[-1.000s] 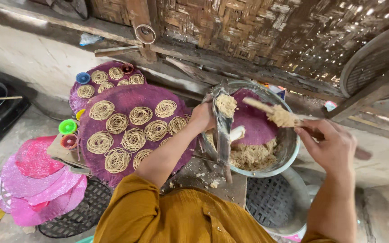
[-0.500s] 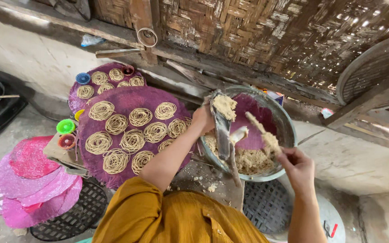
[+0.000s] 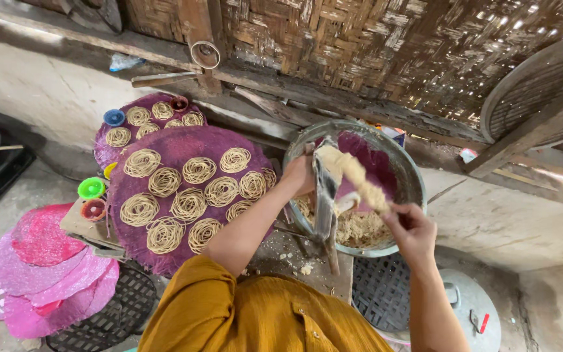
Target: The person sits at a workbench and uses a hand-held dough press to extrude noodle-like strands onto a round purple mat, forming coiled nests. They repeatedly scoop dough from a large basin into the press, press it with a wooden plunger, and place finished nests on the mat alongside others.
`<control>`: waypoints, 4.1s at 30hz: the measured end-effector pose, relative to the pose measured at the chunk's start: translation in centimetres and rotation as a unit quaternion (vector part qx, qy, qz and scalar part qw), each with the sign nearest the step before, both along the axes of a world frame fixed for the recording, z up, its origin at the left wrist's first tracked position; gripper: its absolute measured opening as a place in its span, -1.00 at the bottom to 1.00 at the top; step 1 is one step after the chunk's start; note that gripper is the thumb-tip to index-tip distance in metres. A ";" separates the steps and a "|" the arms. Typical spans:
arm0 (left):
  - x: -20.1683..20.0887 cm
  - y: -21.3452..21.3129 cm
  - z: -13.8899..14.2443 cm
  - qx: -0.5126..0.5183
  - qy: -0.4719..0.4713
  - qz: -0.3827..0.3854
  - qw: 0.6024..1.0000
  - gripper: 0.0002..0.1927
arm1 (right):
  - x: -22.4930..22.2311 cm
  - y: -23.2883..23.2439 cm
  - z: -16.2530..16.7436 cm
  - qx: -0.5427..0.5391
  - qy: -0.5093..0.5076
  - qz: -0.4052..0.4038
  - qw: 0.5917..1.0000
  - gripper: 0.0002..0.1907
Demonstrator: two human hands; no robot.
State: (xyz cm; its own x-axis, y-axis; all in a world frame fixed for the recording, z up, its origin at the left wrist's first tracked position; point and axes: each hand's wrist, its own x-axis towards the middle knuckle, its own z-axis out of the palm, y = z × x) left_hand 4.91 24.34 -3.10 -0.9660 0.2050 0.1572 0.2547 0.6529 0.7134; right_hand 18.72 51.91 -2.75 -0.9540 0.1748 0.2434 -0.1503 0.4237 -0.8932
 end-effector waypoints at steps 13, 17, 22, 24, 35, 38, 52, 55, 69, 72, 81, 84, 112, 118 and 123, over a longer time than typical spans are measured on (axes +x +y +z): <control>-0.6 0.3 0.4 -0.006 -0.073 0.035 0.997 -0.54 | 0.9 -0.4 -2.5 0.037 0.002 0.018 0.999 -0.78; -0.4 0.5 -0.1 -0.020 -0.073 -0.049 0.996 -0.55 | -2.5 0.9 -2.1 0.013 -0.002 -0.042 0.999 -0.76; -0.2 1.0 -0.1 0.000 -0.090 -0.013 0.996 -0.57 | -2.0 -0.4 -3.6 0.067 0.034 -0.054 0.996 -0.75; -0.6 0.2 0.0 0.076 -0.108 0.008 0.991 -0.55 | -0.6 -0.7 -4.4 0.059 0.053 -0.021 0.997 -0.77; 0.3 0.5 -0.5 0.395 -0.236 -0.289 0.839 -0.63 | -4.2 1.7 -4.6 -0.183 0.025 0.053 0.981 -0.84; 0.2 0.1 -0.4 0.421 -0.242 -0.336 0.807 -0.63 | -4.2 1.6 -4.5 -0.225 0.040 0.129 0.965 -0.81; -2.0 -3.1 1.8 0.637 -0.198 -0.453 0.591 -0.58 | -3.6 5.1 -4.5 -0.140 0.010 0.129 0.982 -0.77; -1.8 -3.0 2.1 0.631 -0.183 -0.461 0.597 -0.66 | -3.7 4.4 -5.3 -0.033 0.022 0.111 0.993 -0.79; -2.6 -2.6 1.2 0.676 -0.053 -0.264 0.686 -0.60 | 0.8 3.1 -9.3 -0.074 0.017 0.010 0.997 -0.82; -1.3 -0.9 0.5 0.753 -0.156 -0.280 0.575 -0.55 | 0.5 1.9 -9.7 -0.102 0.026 -0.027 0.994 -0.84; 2.7 1.7 -2.0 0.723 -0.108 -0.282 0.621 -0.51 | 0.2 -5.5 -10.1 -0.272 0.028 -0.039 0.961 -0.84; 2.9 1.1 -1.6 0.353 0.388 -0.132 0.841 -0.55 | 0.1 -5.7 -9.8 -0.276 0.001 -0.045 0.960 -0.84; 4.2 -1.3 1.5 0.468 0.325 -0.172 0.804 -0.53 | -0.9 -3.4 -9.0 -0.223 0.028 -0.033 0.974 -0.80; 4.3 -1.2 1.5 0.462 0.333 -0.171 0.804 -0.58 | -0.6 -3.8 -8.3 -0.193 0.053 -0.014 0.980 -0.78; 5.0 -0.8 1.4 0.411 0.368 -0.181 0.814 -0.61 | -0.4 -5.8 -7.1 -0.153 0.023 -0.031 0.988 -0.78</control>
